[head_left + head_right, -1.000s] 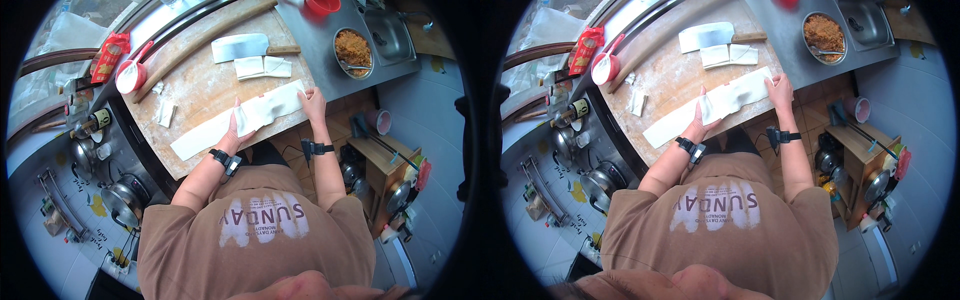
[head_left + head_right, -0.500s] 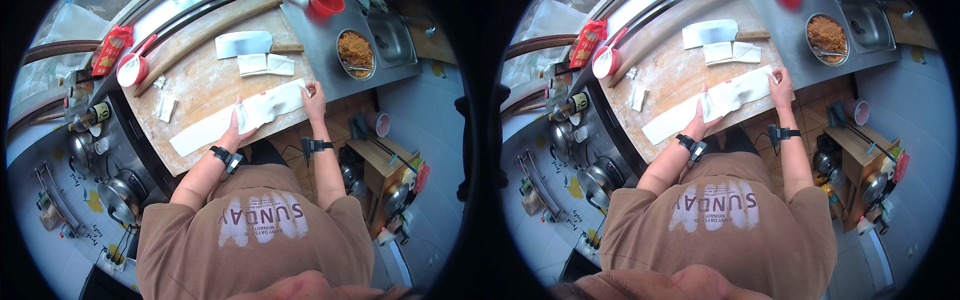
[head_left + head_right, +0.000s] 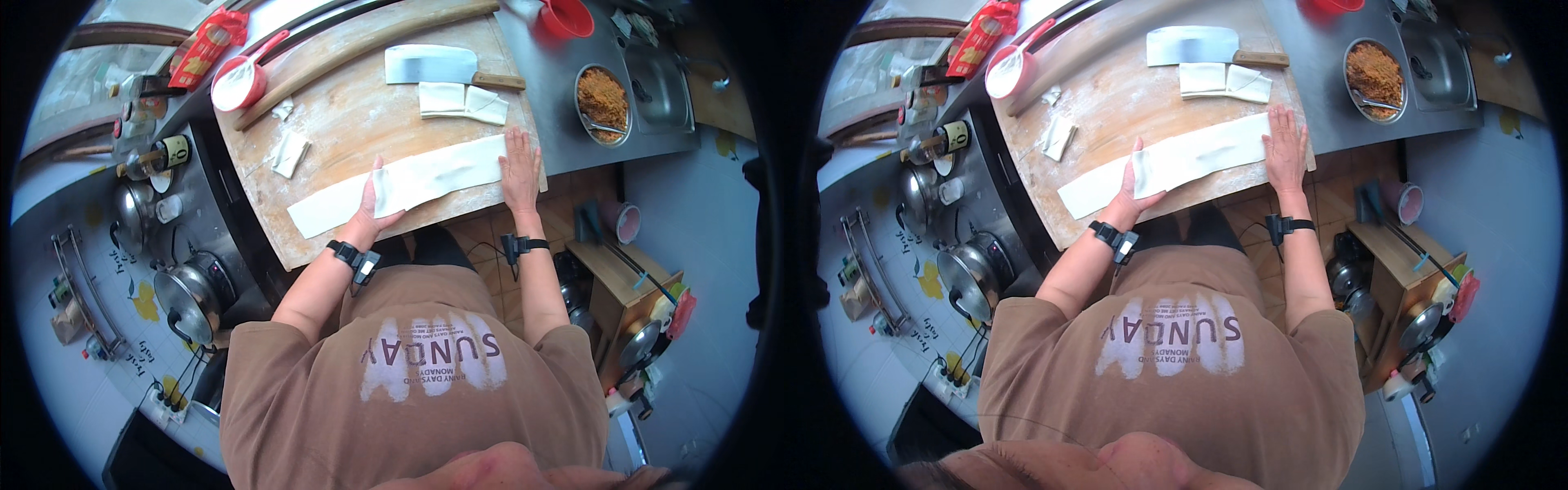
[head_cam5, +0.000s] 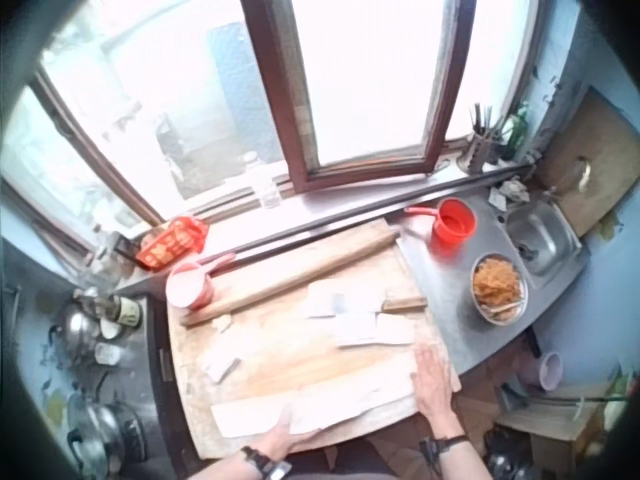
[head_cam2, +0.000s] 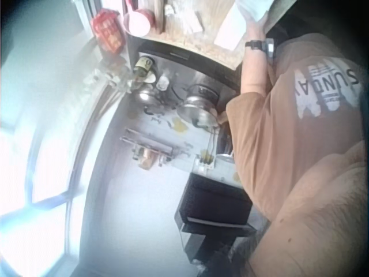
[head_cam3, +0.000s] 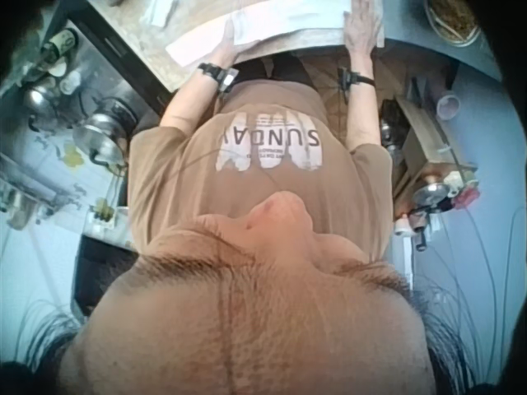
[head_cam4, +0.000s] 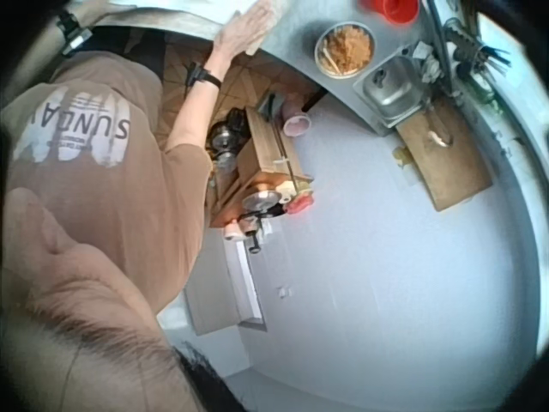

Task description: The person rolls out dough into a large circle, cuts it into strips, and then into small squares. They place the squares on a bamboo mat, add filling from a bowl, and fold the dough to form dumplings.

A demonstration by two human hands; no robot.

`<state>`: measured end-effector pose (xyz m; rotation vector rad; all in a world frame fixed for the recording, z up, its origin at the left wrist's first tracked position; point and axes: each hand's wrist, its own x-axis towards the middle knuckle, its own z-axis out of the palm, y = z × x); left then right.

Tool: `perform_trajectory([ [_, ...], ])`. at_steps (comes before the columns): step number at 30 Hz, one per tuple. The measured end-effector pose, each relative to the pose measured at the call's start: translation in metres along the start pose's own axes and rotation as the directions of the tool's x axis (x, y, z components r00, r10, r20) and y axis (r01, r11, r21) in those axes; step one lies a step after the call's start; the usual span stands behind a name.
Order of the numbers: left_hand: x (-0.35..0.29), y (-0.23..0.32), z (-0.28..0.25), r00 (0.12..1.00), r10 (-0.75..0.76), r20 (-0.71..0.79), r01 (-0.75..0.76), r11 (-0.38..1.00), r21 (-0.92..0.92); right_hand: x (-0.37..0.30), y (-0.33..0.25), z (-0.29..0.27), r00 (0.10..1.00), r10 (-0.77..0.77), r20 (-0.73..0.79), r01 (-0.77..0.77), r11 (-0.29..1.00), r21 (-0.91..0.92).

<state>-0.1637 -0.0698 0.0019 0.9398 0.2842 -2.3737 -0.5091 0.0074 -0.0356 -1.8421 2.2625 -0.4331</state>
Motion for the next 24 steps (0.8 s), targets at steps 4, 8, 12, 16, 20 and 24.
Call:
perform_trajectory([
  [4, -0.046, 0.036, -0.034, 0.999, -0.001, 0.048, 0.002, 1.000, -0.017, -0.001, 0.001, 0.005, 1.000, 0.001, -0.012, -0.001, 0.999, -0.049],
  [8, -0.094, 0.062, -0.066, 0.996, 0.071, -0.052, -0.070, 0.998, 0.005, -0.002, 0.001, 0.008, 1.000, -0.006, -0.023, 0.005, 0.998, -0.060],
  [12, -0.130, 0.086, -0.101, 0.986, 0.158, -0.050, -0.152, 0.982, 0.110, 0.000, 0.000, 0.012, 0.996, -0.028, -0.086, 0.021, 0.997, -0.078],
  [16, -0.139, 0.091, -0.135, 0.864, 0.385, -0.324, -0.138, 0.801, 0.583, 0.004, -0.013, 0.014, 0.969, -0.073, -0.237, 0.060, 0.996, -0.062],
  [20, -0.140, 0.084, -0.149, 0.787, 0.524, -0.325, -0.135, 0.661, 0.738, 0.017, -0.043, 0.006, 0.953, -0.106, -0.285, 0.117, 0.993, 0.020],
  [24, -0.145, 0.071, -0.144, 0.665, 0.707, -0.241, -0.066, 0.377, 0.924, 0.049, -0.077, 0.004, 0.968, -0.020, -0.250, 0.090, 0.958, 0.272],
])
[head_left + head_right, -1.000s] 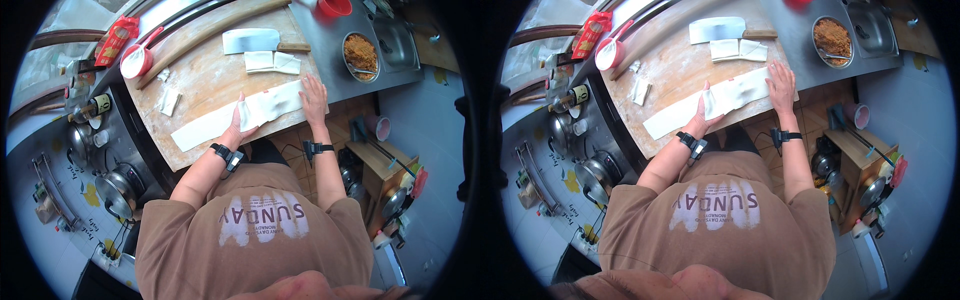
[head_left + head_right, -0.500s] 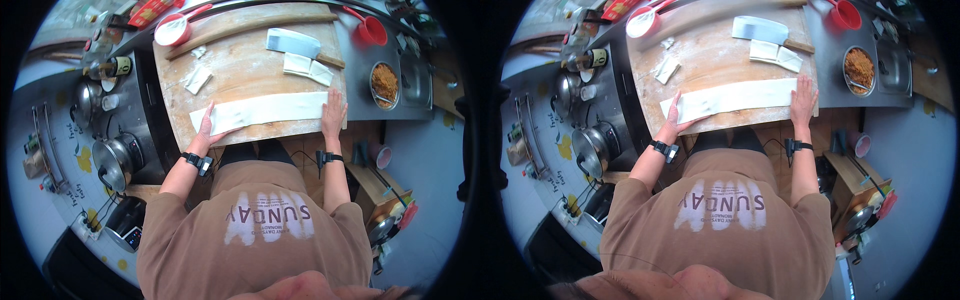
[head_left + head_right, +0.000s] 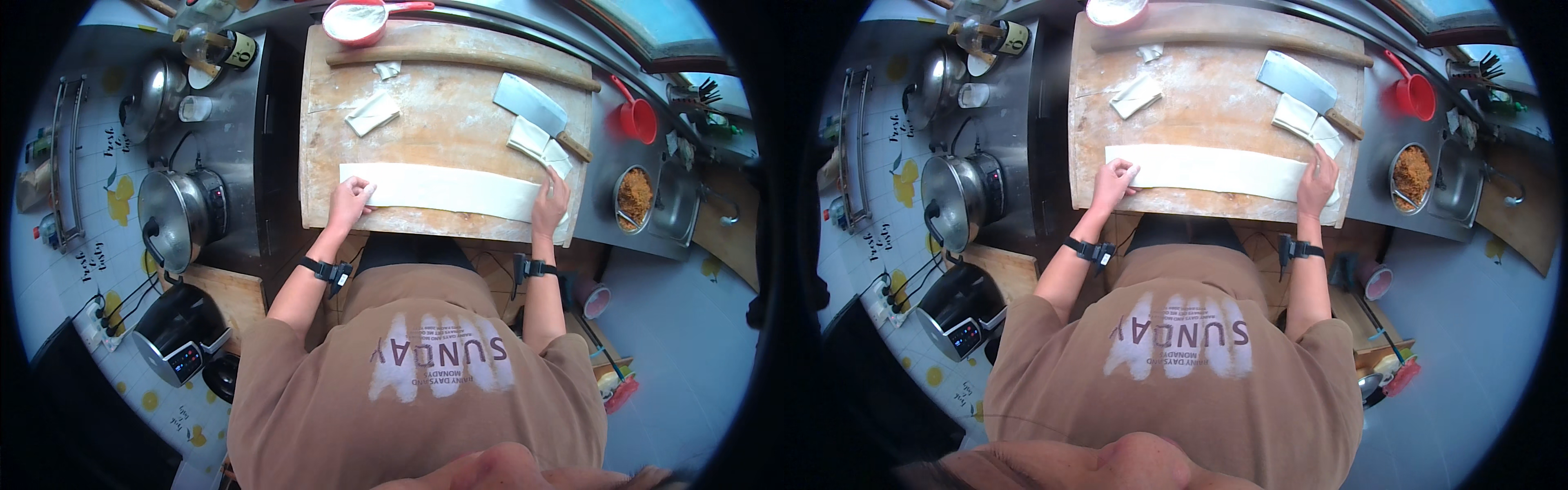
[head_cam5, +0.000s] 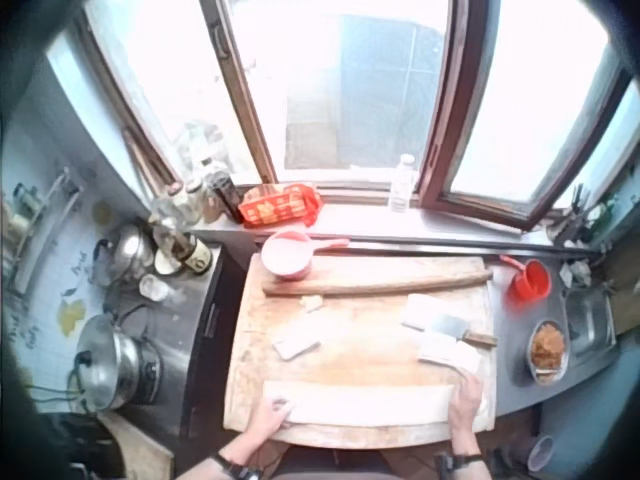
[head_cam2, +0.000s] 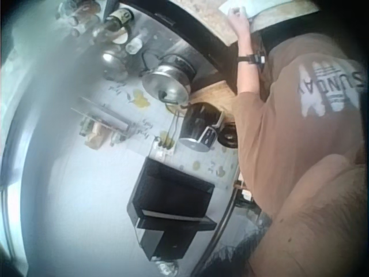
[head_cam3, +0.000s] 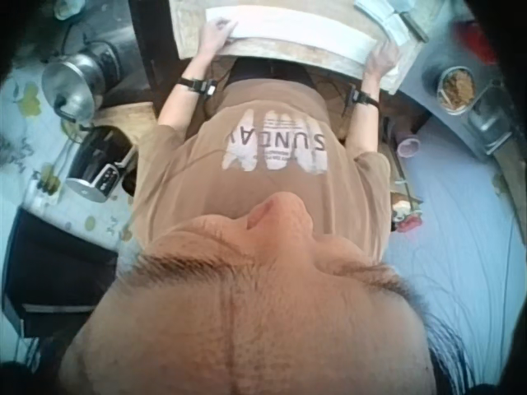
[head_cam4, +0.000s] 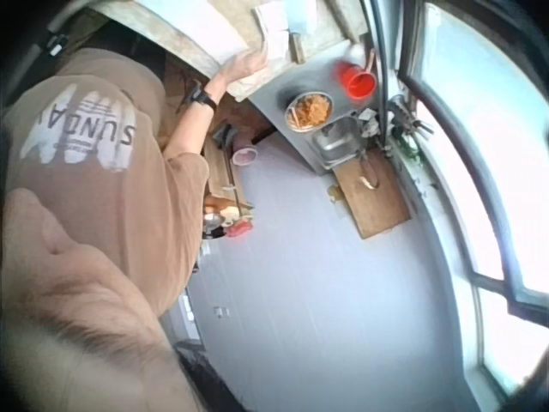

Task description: The person rolls out dough into a large circle, cuts it into strips, and then into small squares. They place the squares on a bamboo mat, add filling from a bowl, and fold the dough to form dumplings.

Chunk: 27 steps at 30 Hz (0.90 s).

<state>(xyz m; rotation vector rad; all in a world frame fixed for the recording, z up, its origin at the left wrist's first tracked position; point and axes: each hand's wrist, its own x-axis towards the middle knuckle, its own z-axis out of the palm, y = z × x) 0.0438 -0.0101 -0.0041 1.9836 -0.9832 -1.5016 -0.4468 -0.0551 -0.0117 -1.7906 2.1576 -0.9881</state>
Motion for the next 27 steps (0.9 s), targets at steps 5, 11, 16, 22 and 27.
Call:
perform_trajectory([
  [5, -0.011, -0.009, 0.002, 0.938, 0.185, -0.292, -0.104, 0.957, 0.272, 0.064, -0.012, 0.027, 0.998, 0.021, 0.051, -0.018, 0.998, -0.062],
  [11, -0.010, -0.020, 0.009, 0.916, 0.288, -0.281, -0.294, 0.956, 0.020, 0.085, -0.044, 0.040, 0.976, -0.193, 0.106, 0.209, 0.962, -0.175],
  [16, -0.023, -0.002, 0.034, 0.948, 0.304, -0.095, -0.317, 0.928, -0.196, 0.076, -0.049, 0.041, 0.883, -0.359, 0.302, 0.409, 0.905, -0.121],
  [22, -0.024, 0.032, 0.074, 0.953, 0.167, 0.254, -0.076, 0.940, -0.332, 0.106, -0.046, 0.033, 0.703, -0.599, 0.384, 0.680, 0.723, -0.117],
  [27, -0.017, 0.079, 0.119, 0.528, 0.043, 0.848, 0.729, 0.490, -0.478, 0.110, -0.117, -0.016, 0.646, -0.635, 0.423, 0.570, 0.771, 0.285],
])
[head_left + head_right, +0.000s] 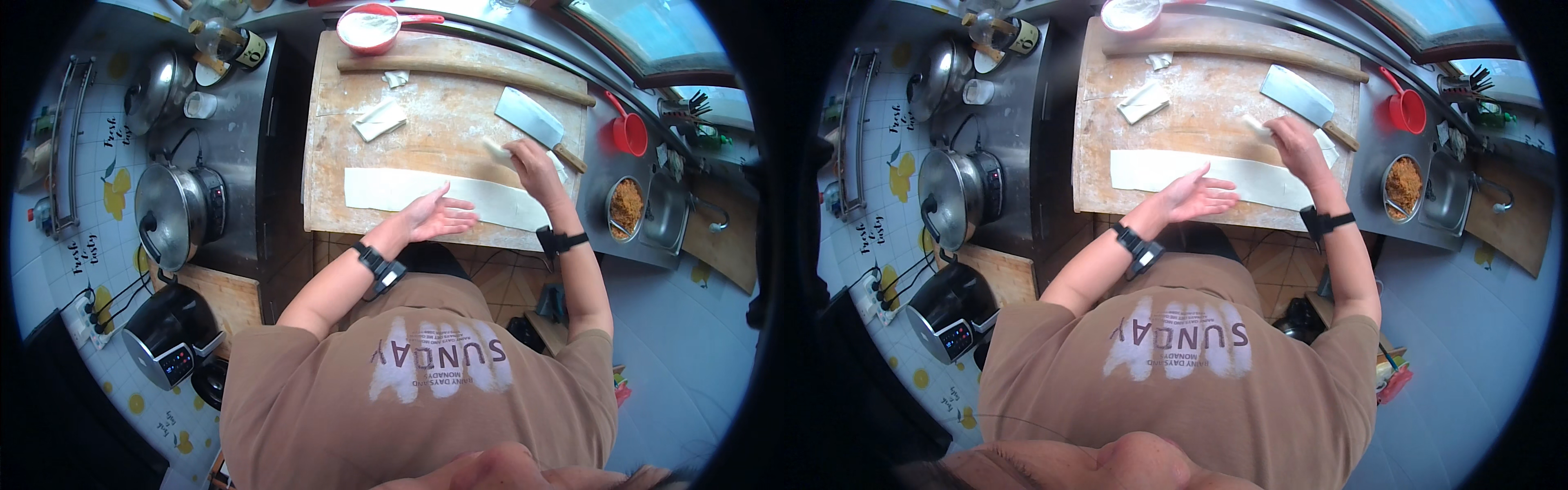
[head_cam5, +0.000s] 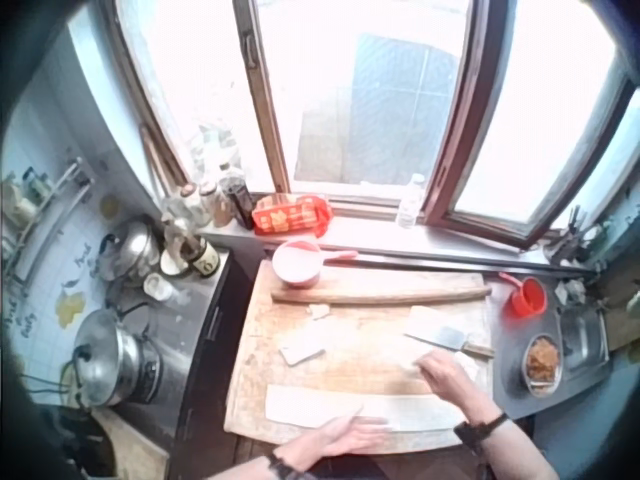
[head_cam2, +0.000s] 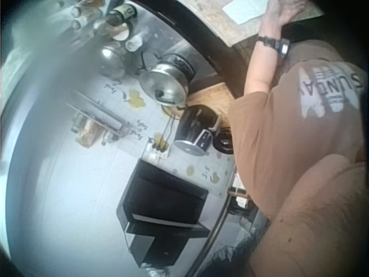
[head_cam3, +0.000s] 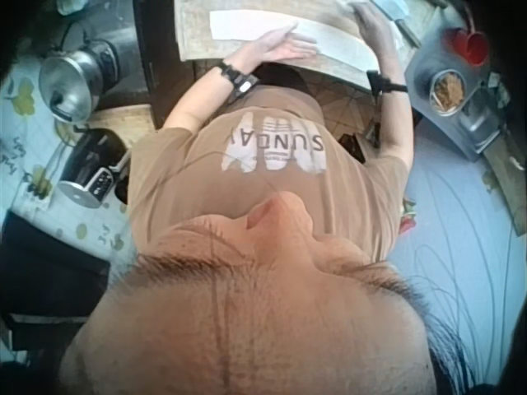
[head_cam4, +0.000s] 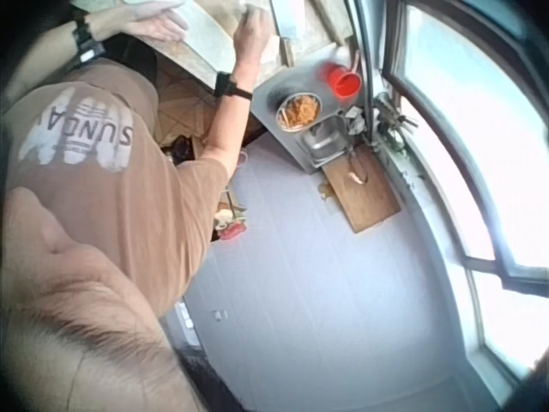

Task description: The person rolls out dough into a large circle, cuts it into strips, and then into small squares. They place the squares on a bamboo mat, add filling from a bowl, and fold the dough to form dumplings.

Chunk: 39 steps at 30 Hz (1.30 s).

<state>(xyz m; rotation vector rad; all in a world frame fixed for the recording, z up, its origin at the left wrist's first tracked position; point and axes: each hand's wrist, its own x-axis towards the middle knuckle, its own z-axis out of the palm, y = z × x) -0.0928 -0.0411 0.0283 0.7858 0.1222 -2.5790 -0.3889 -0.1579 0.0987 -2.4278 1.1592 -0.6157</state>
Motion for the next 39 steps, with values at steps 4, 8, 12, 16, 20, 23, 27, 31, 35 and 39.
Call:
perform_trajectory([
  [4, 0.011, 0.001, 0.033, 0.924, 0.188, 0.334, -0.097, 0.958, -0.271, -0.006, -0.071, -0.013, 0.993, -0.104, 0.060, 0.097, 0.989, 0.113],
  [8, 0.009, 0.001, 0.039, 0.911, 0.310, 0.273, -0.173, 0.887, -0.429, -0.028, -0.108, -0.004, 0.995, -0.098, 0.006, 0.097, 0.991, 0.093],
  [12, 0.008, -0.005, 0.034, 0.884, 0.389, 0.259, -0.301, 0.898, -0.321, -0.053, -0.133, 0.030, 0.919, 0.299, -0.256, -0.220, 0.929, 0.297],
  [16, 0.018, -0.019, 0.039, 0.909, 0.374, 0.185, -0.343, 0.922, -0.182, -0.069, -0.134, 0.071, 0.884, 0.353, -0.308, -0.308, 0.933, 0.184],
  [20, 0.029, -0.030, 0.045, 0.948, 0.290, 0.127, -0.283, 0.956, -0.076, -0.094, -0.117, 0.086, 0.847, 0.401, -0.349, -0.382, 0.916, 0.124],
  [23, 0.037, -0.038, 0.044, 0.976, 0.179, 0.121, -0.174, 0.983, -0.057, -0.114, -0.108, 0.083, 0.652, 0.750, -0.108, -0.613, 0.606, 0.507],
  [27, 0.055, -0.050, 0.045, 0.983, 0.146, 0.113, -0.148, 0.989, 0.012, -0.134, -0.100, 0.077, 0.789, 0.528, -0.313, -0.468, 0.848, 0.250],
  [31, 0.077, -0.056, 0.058, 0.992, 0.084, 0.093, -0.088, 0.995, 0.037, -0.153, -0.082, 0.077, 0.676, 0.656, -0.337, -0.548, 0.752, 0.366],
  [35, 0.098, -0.051, 0.073, 0.999, 0.038, 0.034, -0.040, 0.997, 0.060, -0.190, -0.034, 0.068, 0.409, 0.903, -0.134, -0.505, 0.346, 0.790],
  [39, 0.126, -0.044, 0.081, 0.991, 0.018, -0.136, -0.008, 0.997, 0.076, -0.225, 0.025, 0.054, 0.249, 0.903, -0.350, -0.690, 0.419, 0.590],
])
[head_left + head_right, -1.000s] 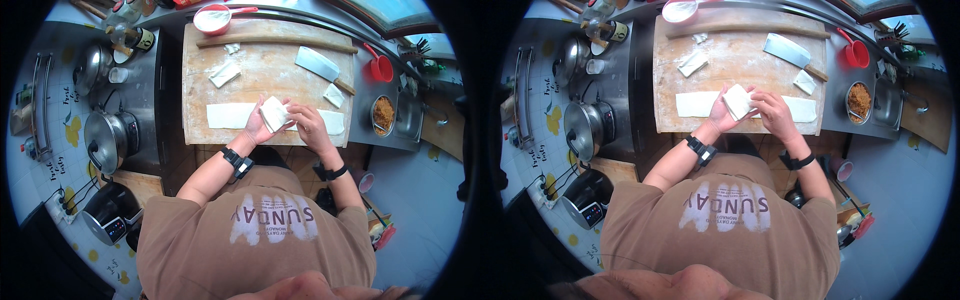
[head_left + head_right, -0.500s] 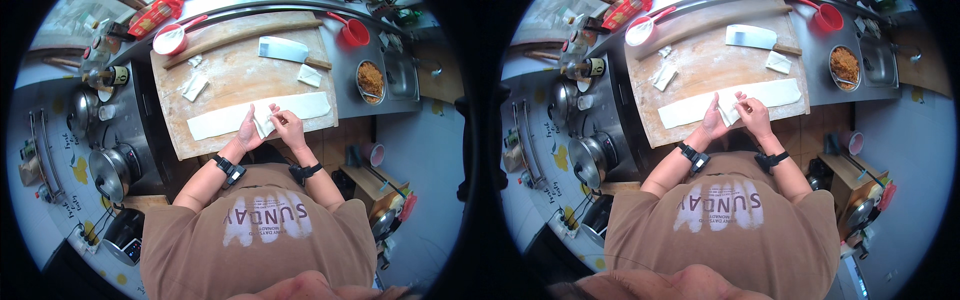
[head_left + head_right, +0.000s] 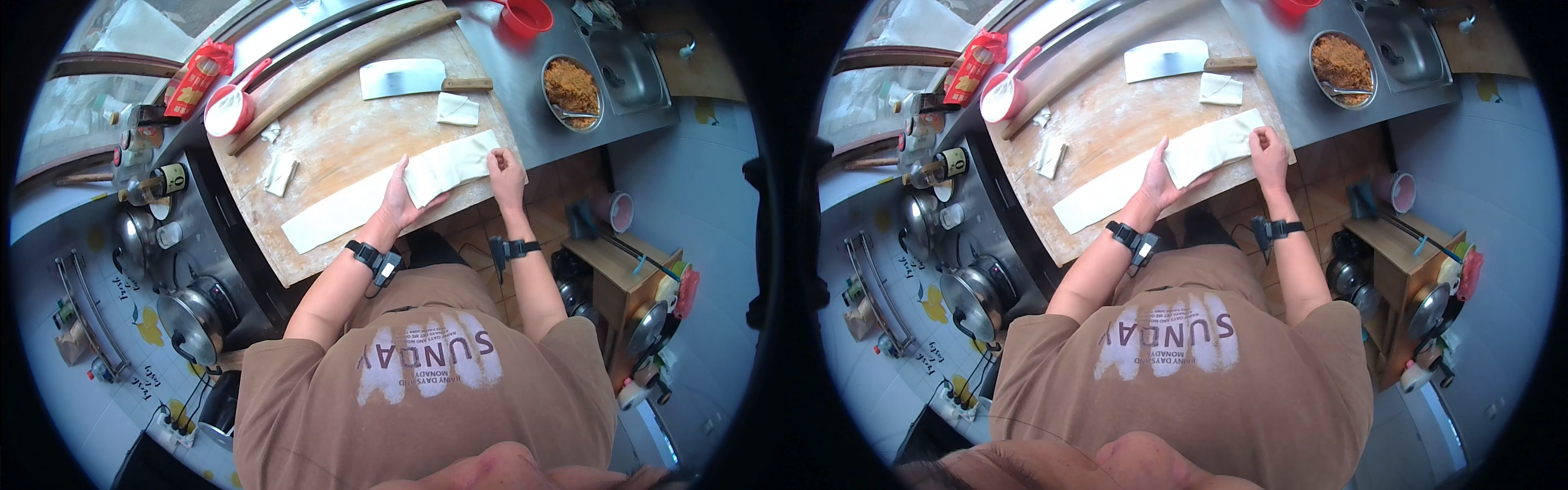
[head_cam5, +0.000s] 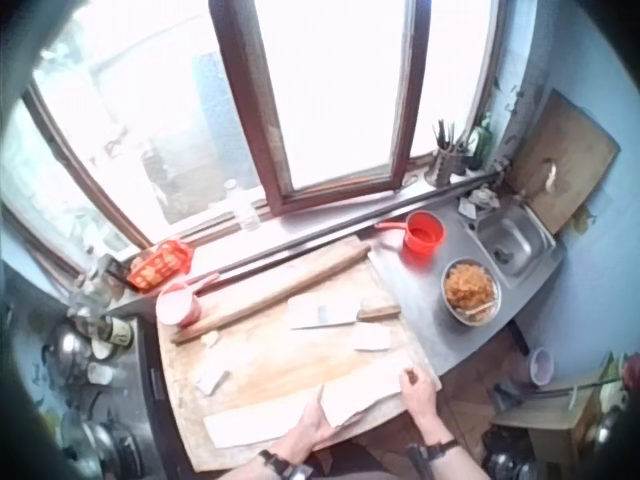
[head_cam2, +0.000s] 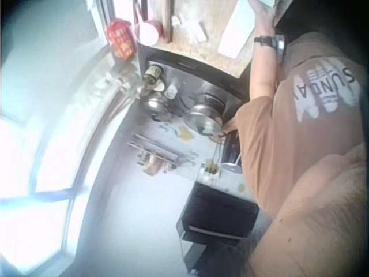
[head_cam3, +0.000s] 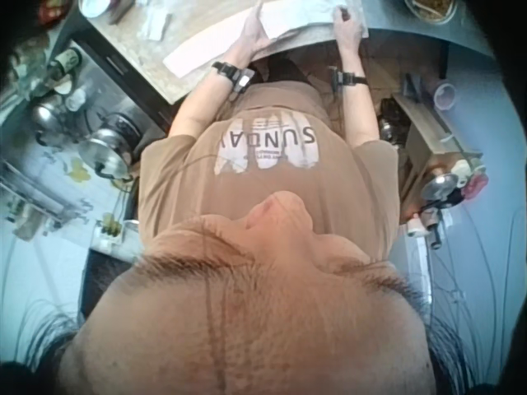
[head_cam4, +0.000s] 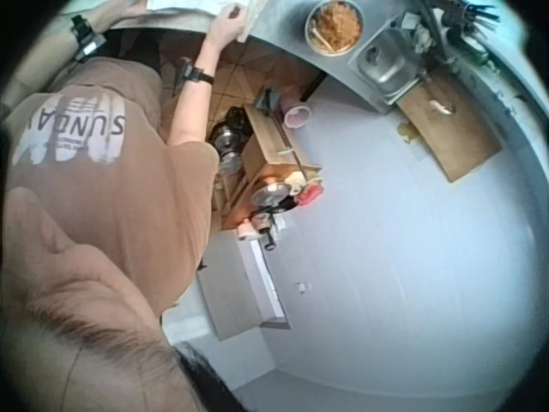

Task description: The person rolls out dough into a large circle, cuts it into strips, and then into small squares. They place the squares on a bamboo mat, add filling from a bowl, and fold the dough to form dumplings.

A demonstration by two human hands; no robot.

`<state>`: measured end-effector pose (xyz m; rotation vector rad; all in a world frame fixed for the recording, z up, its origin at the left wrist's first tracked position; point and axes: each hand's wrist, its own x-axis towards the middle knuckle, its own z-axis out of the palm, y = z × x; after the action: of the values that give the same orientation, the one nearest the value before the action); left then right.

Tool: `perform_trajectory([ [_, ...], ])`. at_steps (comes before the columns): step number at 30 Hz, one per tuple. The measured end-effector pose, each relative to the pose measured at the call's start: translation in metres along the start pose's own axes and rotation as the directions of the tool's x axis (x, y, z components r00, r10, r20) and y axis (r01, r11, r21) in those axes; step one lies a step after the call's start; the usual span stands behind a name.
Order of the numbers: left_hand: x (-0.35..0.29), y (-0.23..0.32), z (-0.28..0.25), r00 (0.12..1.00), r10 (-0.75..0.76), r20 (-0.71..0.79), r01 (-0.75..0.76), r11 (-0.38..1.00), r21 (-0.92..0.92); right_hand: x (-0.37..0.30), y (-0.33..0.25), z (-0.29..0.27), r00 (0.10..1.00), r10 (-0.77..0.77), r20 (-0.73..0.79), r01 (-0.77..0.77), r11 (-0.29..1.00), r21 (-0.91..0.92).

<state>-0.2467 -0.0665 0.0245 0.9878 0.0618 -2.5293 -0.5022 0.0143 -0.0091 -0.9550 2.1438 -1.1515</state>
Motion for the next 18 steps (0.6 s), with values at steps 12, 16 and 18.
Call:
perform_trajectory([
  [12, 0.007, -0.010, -0.014, 0.955, 0.101, -0.279, -0.020, 0.961, 0.277, 0.030, 0.017, -0.016, 0.986, -0.146, -0.076, 0.109, 0.927, -0.359],
  [16, 0.009, -0.011, -0.019, 0.958, 0.125, -0.259, -0.066, 0.972, 0.226, 0.016, 0.011, -0.006, 0.849, -0.512, 0.128, 0.508, 0.727, -0.461],
  [18, 0.004, -0.007, -0.024, 0.952, 0.157, -0.264, -0.090, 0.964, 0.249, 0.007, 0.010, 0.003, 0.798, -0.523, 0.299, 0.599, 0.640, -0.481],
])
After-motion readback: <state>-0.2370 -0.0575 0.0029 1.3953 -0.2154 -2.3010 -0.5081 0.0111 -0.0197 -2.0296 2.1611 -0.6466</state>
